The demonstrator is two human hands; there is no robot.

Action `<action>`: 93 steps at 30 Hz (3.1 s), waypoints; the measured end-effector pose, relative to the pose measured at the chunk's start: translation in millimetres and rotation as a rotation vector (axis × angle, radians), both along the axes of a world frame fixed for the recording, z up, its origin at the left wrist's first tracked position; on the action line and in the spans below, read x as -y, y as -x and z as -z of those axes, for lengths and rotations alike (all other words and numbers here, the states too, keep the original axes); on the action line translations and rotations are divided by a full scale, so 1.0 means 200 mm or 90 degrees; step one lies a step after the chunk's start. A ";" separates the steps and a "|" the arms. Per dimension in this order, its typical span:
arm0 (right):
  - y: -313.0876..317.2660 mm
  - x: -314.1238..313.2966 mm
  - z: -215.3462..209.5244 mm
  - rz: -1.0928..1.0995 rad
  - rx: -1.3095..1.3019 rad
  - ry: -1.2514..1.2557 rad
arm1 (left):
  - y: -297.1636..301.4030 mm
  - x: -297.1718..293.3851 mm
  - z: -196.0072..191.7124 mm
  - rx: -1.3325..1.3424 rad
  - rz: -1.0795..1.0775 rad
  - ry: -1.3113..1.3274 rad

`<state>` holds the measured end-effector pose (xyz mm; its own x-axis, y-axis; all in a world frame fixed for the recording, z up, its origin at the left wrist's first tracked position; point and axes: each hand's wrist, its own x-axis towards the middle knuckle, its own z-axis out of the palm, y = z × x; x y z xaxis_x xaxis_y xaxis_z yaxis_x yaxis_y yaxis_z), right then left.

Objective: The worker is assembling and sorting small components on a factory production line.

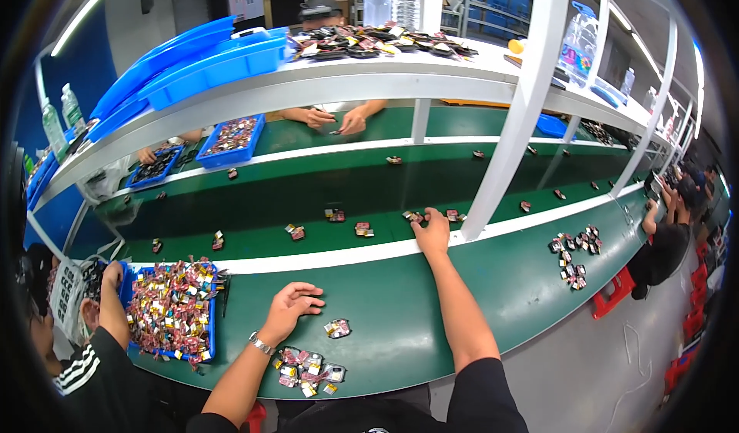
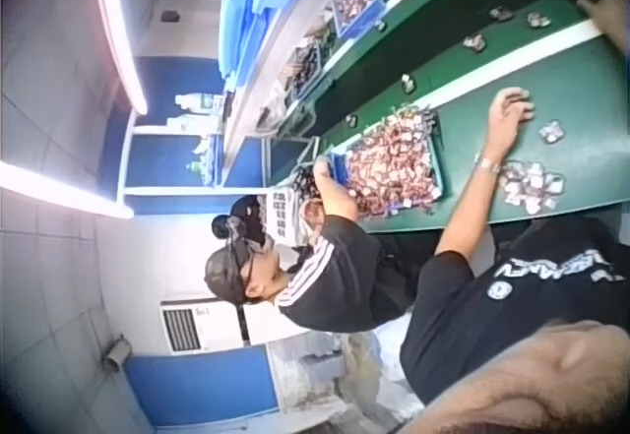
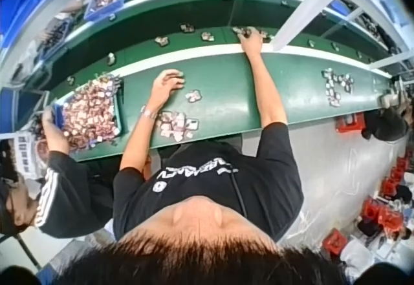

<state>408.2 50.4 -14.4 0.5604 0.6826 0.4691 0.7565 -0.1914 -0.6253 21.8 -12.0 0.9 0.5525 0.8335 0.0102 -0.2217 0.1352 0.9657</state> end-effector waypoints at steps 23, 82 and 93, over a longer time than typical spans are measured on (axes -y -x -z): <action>0.96 0.53 -0.27 -0.663 0.088 -0.056 | 0.04 0.01 -0.04 0.044 0.042 0.132; 1.07 0.56 -0.12 -0.556 -0.149 -0.068 | 0.03 0.00 -0.01 0.048 0.052 0.098; 1.07 0.57 -0.13 -0.571 -0.146 -0.084 | 0.04 0.00 0.03 0.050 0.052 0.085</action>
